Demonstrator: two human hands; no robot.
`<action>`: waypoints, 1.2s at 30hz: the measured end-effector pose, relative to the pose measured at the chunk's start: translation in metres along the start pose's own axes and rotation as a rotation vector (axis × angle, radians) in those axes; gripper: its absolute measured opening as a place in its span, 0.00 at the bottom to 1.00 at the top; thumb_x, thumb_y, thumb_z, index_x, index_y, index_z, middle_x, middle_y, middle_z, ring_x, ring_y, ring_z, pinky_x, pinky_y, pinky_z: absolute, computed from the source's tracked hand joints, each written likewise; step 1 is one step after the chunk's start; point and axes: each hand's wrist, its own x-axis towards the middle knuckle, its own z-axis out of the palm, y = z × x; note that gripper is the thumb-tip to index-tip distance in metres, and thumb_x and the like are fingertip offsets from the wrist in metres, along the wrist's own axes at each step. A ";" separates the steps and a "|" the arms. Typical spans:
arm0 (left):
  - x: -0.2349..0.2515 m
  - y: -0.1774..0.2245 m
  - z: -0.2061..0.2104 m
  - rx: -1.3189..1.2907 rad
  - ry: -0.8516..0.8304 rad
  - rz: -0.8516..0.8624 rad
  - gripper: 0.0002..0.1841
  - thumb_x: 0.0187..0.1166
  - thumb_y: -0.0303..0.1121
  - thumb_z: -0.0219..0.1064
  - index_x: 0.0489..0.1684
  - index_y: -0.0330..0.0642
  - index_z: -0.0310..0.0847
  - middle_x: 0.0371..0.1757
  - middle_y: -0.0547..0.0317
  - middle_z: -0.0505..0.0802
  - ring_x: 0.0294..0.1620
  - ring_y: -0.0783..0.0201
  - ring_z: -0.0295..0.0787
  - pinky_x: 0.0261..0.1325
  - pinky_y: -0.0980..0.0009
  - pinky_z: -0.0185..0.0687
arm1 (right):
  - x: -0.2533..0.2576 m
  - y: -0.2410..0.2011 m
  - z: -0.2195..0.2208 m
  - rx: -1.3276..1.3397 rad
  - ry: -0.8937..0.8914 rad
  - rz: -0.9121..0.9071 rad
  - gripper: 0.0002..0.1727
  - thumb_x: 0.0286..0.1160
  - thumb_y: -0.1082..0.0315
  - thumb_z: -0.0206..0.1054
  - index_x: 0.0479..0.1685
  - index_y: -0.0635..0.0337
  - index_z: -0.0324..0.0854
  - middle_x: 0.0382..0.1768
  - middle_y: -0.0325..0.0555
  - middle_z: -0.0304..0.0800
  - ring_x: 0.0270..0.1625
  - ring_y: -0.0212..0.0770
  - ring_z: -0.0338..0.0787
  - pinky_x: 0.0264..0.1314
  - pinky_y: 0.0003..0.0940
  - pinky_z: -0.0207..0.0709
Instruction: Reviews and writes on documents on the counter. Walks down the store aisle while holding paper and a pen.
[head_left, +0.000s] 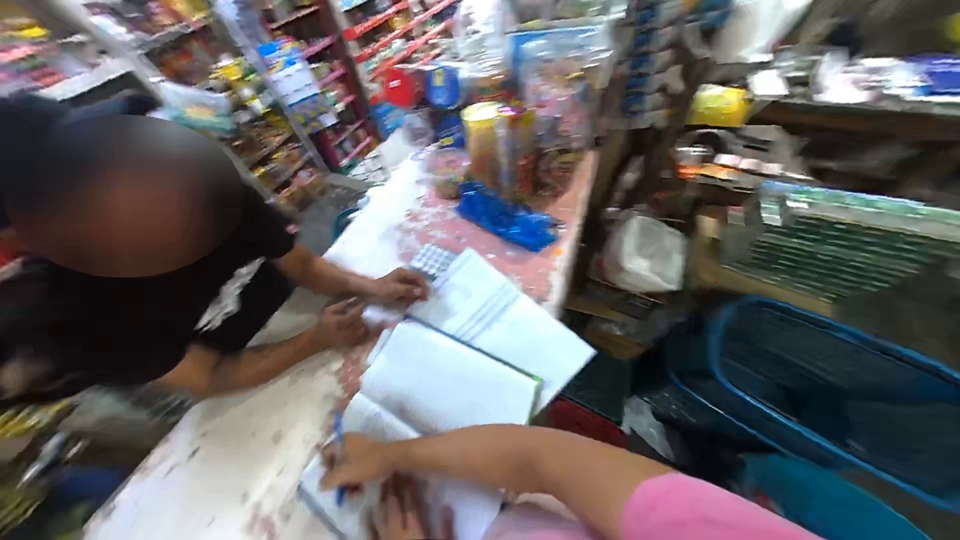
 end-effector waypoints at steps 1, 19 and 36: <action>0.000 0.000 0.001 -0.016 -0.010 -0.013 0.39 0.82 0.61 0.56 0.77 0.32 0.78 0.78 0.31 0.80 0.82 0.31 0.71 0.86 0.28 0.45 | -0.002 0.000 -0.001 0.023 -0.002 -0.011 0.12 0.80 0.69 0.66 0.51 0.72 0.78 0.31 0.51 0.84 0.26 0.38 0.82 0.31 0.34 0.79; 0.000 0.002 0.023 -0.010 0.210 -0.053 0.38 0.80 0.67 0.50 0.68 0.44 0.87 0.75 0.37 0.84 0.80 0.36 0.76 0.83 0.31 0.57 | 0.002 0.002 -0.005 0.167 -0.047 0.057 0.09 0.81 0.71 0.65 0.35 0.60 0.70 0.17 0.36 0.77 0.15 0.29 0.78 0.22 0.24 0.76; -0.003 0.047 -0.019 -0.071 0.018 -0.694 0.48 0.61 0.66 0.76 0.76 0.34 0.79 0.73 0.27 0.82 0.74 0.28 0.77 0.72 0.34 0.73 | -0.144 -0.011 -0.139 0.310 -0.011 -0.170 0.25 0.76 0.39 0.56 0.18 0.41 0.83 0.25 0.27 0.89 0.26 0.27 0.86 0.32 0.26 0.82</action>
